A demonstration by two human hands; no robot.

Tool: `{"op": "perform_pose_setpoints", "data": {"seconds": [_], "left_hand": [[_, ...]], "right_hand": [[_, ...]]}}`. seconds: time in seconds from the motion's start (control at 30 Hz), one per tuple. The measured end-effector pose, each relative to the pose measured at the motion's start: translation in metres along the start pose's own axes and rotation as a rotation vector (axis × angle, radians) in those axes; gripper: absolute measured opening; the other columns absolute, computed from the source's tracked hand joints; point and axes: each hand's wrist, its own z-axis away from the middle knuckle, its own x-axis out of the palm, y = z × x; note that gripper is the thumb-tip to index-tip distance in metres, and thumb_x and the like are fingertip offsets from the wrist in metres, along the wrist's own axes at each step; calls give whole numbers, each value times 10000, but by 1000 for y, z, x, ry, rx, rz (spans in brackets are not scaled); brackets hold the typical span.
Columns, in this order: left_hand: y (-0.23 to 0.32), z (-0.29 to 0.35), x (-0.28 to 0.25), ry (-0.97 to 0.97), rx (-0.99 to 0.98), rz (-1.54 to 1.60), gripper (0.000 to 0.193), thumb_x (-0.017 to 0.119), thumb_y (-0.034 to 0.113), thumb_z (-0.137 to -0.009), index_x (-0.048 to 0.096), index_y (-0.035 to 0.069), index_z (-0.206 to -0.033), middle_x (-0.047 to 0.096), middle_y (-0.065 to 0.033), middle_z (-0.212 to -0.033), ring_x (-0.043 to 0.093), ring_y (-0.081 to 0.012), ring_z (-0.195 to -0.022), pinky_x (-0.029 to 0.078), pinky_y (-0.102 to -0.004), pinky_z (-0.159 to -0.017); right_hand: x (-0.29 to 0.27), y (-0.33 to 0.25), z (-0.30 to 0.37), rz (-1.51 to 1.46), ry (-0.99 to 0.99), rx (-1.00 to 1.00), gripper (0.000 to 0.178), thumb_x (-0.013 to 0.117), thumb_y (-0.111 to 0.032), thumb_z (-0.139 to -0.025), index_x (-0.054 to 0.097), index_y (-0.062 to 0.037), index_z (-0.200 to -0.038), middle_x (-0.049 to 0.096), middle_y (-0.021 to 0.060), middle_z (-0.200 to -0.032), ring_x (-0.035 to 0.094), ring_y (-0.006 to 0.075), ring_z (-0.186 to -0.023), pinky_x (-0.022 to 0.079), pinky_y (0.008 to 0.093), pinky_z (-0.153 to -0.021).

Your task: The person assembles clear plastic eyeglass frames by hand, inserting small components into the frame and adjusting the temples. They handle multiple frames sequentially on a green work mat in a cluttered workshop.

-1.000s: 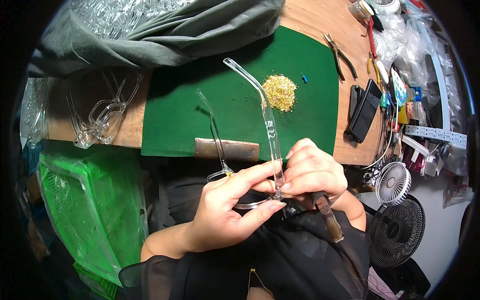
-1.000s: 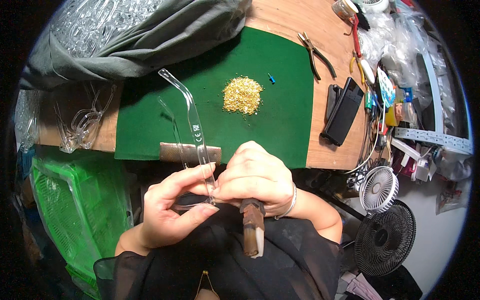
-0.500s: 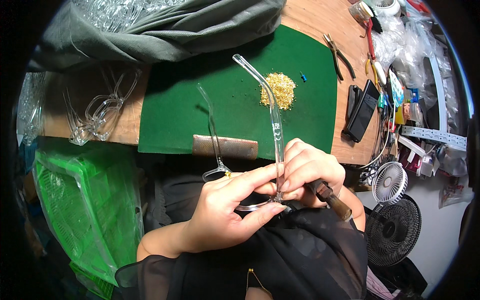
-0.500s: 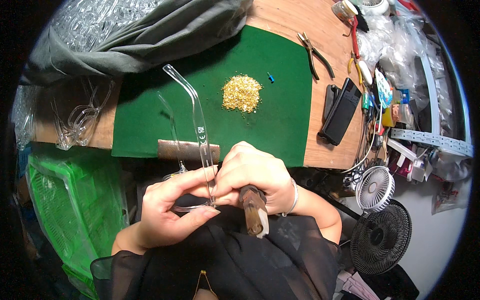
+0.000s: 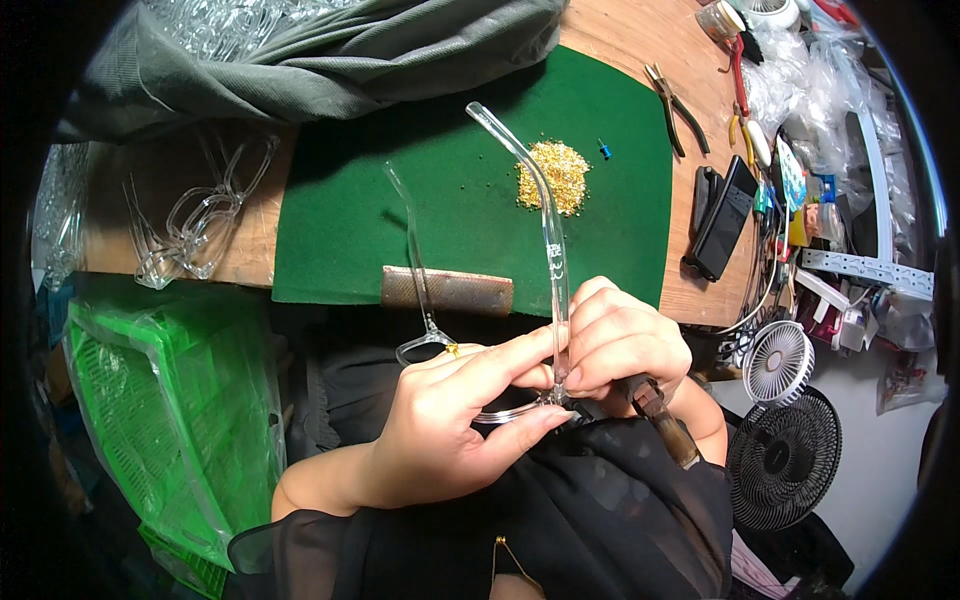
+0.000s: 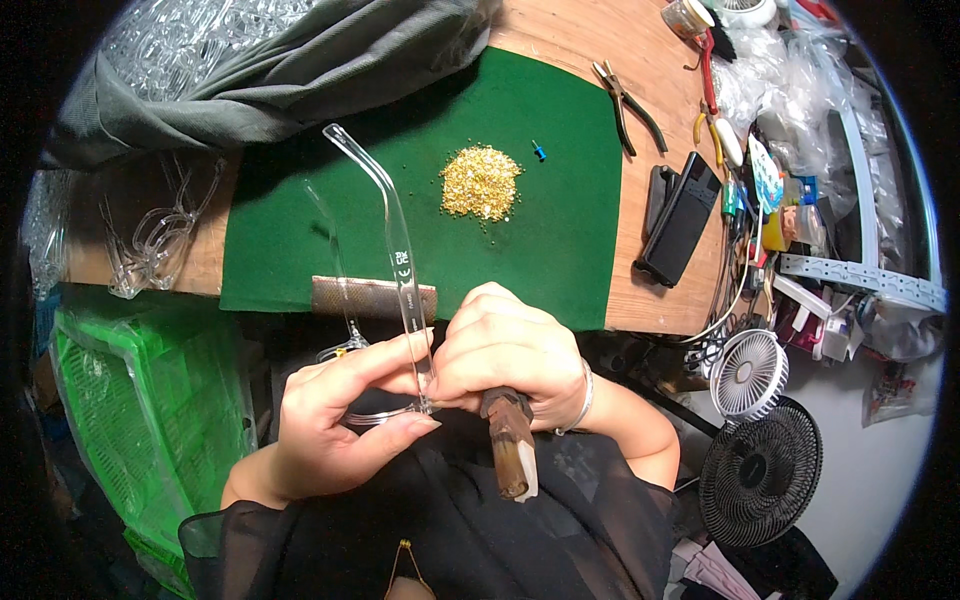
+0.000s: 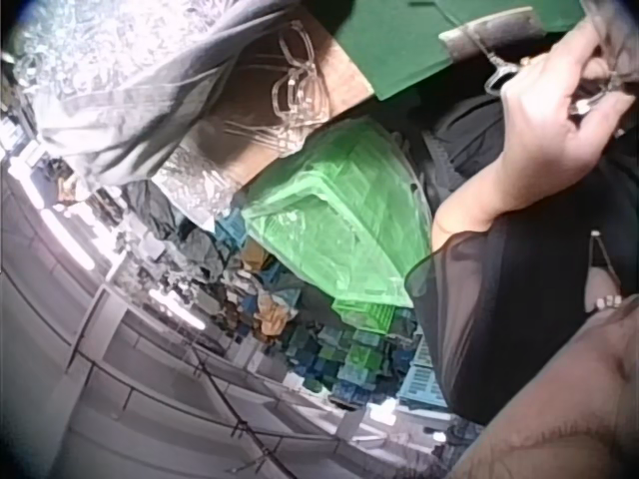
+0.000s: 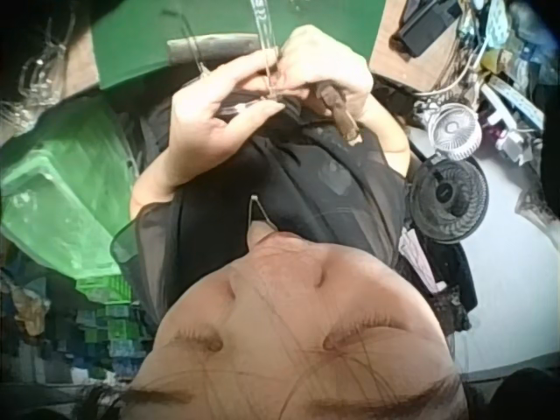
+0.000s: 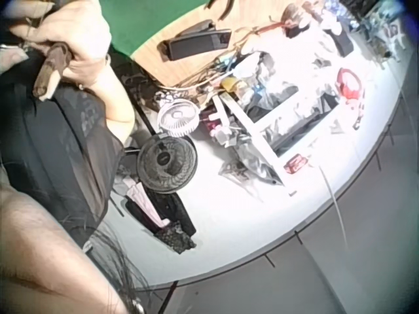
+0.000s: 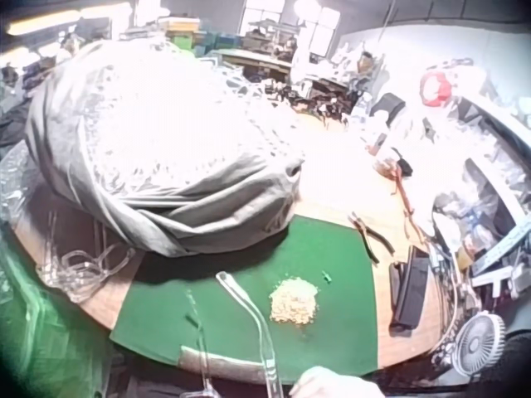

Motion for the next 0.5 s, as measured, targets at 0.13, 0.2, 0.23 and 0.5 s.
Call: {"op": "perform_pose_setpoints", "data": {"seconds": [0.13,0.2,0.23,0.5], "left_hand": [[0,-1,1,-6,20,11,505,727,35,-664,526,-70,-1115,660,-148,-896,652,-210,-835,490,-278,-761],[-1,0,1,-3,17,11,504,727,36,-664,526,-70,-1114,660,-148,-898,652,-211,-838,490,-278,-762],[-1,1,1,-4,15,7,505,727,38,-664,526,-70,-1114,660,-148,-900,652,-212,-840,490,-278,-762],[-4,2,2,37,54,-4,495,730,77,-671,546,-63,-1108,651,-138,-854,646,-223,-721,491,-272,-639]], "right_hand": [[1,1,2,-49,29,-7,173,702,-54,-683,641,-22,-842,612,66,-784,576,209,-697,430,326,-649],[1,3,3,-68,32,-17,164,700,-62,-693,642,-20,-841,615,67,-781,578,207,-699,431,324,-651],[2,3,3,-85,39,-12,161,698,-67,-699,642,-19,-842,616,67,-784,579,207,-699,431,323,-651],[4,3,3,-136,28,24,148,689,-57,-712,640,-22,-847,619,64,-796,578,208,-714,431,325,-658]]}}
